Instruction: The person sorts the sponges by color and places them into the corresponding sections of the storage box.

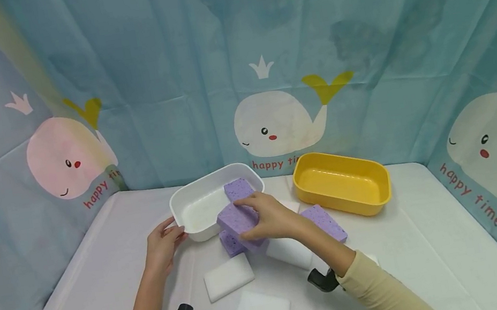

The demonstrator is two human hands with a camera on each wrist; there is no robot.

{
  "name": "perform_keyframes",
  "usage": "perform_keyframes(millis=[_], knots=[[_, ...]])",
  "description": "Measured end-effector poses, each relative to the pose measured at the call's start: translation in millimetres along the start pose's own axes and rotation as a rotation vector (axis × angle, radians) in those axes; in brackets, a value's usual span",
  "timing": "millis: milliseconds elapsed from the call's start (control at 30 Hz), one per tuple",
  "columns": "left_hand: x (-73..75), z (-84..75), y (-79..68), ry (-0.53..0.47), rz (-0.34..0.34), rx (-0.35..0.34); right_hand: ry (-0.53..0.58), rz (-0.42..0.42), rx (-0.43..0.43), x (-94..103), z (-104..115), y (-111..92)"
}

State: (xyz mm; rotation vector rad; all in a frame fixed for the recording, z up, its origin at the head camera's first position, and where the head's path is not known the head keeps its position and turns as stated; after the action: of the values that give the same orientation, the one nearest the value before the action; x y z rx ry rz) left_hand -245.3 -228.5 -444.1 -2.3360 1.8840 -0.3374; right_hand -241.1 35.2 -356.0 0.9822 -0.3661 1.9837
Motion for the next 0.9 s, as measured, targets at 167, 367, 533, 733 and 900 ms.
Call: perform_keyframes(millis=[167,367,533,733,900], knots=[[-0.4,-0.6,0.3,-0.006,0.000,-0.008,-0.015,-0.001,-0.007,-1.6,1,7],[-0.4,-0.9,0.4,-0.041,0.015,-0.009,-0.042,-0.004,-0.006,-2.0,2,16],[0.7,-0.6,0.1,-0.036,0.014,-0.008,-0.034,-0.008,-0.017,-2.1,2,23],[1.1,-0.2,1.0,-0.031,0.010,-0.011,-0.038,-0.025,-0.018,-1.3,1,33],[-0.2,0.5,1.1,-0.025,0.011,-0.001,-0.046,-0.031,-0.018,-1.0,2,40]])
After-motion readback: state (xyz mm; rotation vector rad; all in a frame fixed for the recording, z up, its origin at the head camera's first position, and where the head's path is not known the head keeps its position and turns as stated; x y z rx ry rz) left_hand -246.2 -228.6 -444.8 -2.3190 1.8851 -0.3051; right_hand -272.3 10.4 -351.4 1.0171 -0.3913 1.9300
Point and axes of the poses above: each hand's wrist, its own y-axis towards the middle knuckle, its own x-axis out of the back of the hand, z = x × y, the point moved 6 cm from there along y, towards the middle knuckle, and after that the axes turned 2 degrees about x, right-handed, at the moved point
